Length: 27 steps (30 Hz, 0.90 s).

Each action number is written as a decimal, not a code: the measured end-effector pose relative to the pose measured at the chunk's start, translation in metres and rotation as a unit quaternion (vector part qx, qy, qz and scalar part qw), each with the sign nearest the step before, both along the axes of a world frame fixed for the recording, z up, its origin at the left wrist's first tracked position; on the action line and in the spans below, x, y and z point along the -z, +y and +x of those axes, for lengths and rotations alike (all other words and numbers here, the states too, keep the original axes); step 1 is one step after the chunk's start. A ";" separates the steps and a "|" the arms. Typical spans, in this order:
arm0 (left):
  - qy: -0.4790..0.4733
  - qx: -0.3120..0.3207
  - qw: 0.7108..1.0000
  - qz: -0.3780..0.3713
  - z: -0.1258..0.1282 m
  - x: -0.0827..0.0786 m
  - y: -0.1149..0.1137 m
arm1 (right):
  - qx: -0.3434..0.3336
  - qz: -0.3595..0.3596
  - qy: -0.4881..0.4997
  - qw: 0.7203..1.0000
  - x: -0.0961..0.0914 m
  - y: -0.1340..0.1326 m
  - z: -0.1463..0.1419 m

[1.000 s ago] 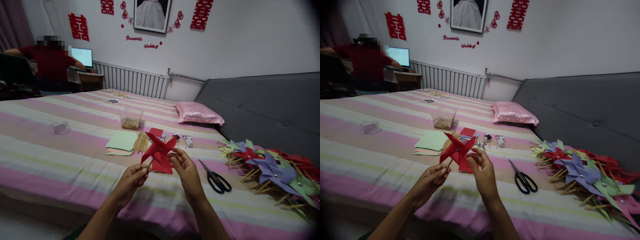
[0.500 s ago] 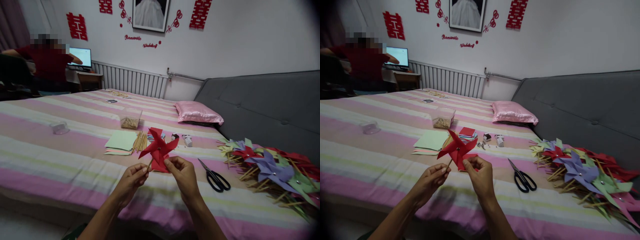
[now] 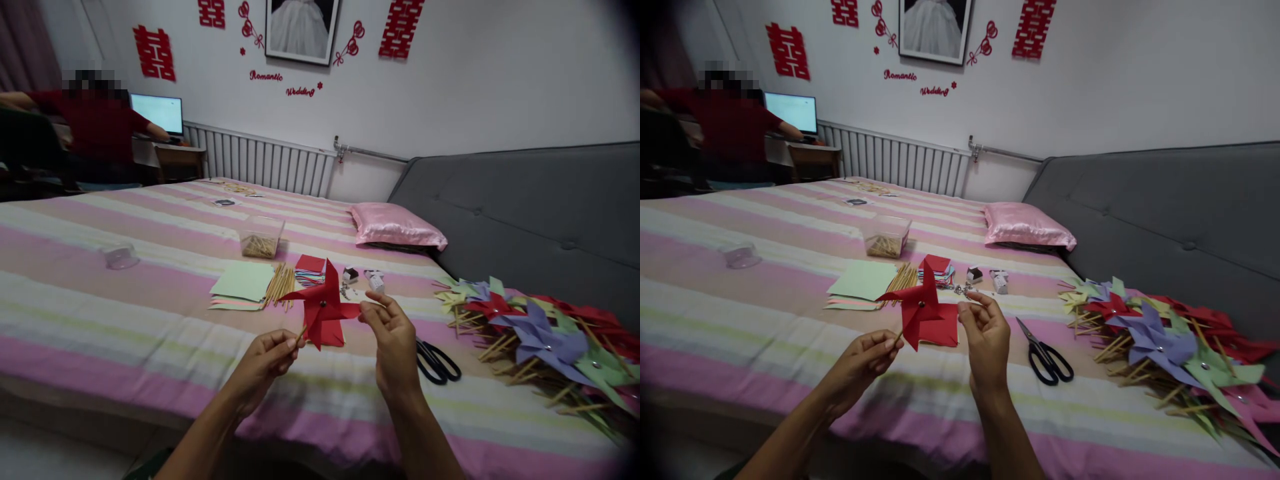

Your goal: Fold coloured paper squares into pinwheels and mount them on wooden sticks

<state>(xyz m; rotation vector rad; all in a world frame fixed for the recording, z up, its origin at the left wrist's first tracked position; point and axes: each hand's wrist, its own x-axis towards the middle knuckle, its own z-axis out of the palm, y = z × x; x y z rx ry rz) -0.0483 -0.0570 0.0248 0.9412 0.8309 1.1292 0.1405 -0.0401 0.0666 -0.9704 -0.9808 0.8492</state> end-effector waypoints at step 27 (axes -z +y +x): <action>-0.073 -0.215 0.962 -0.153 -0.021 0.025 0.001 | -0.158 -0.117 -0.130 0.972 0.038 -0.015 -0.031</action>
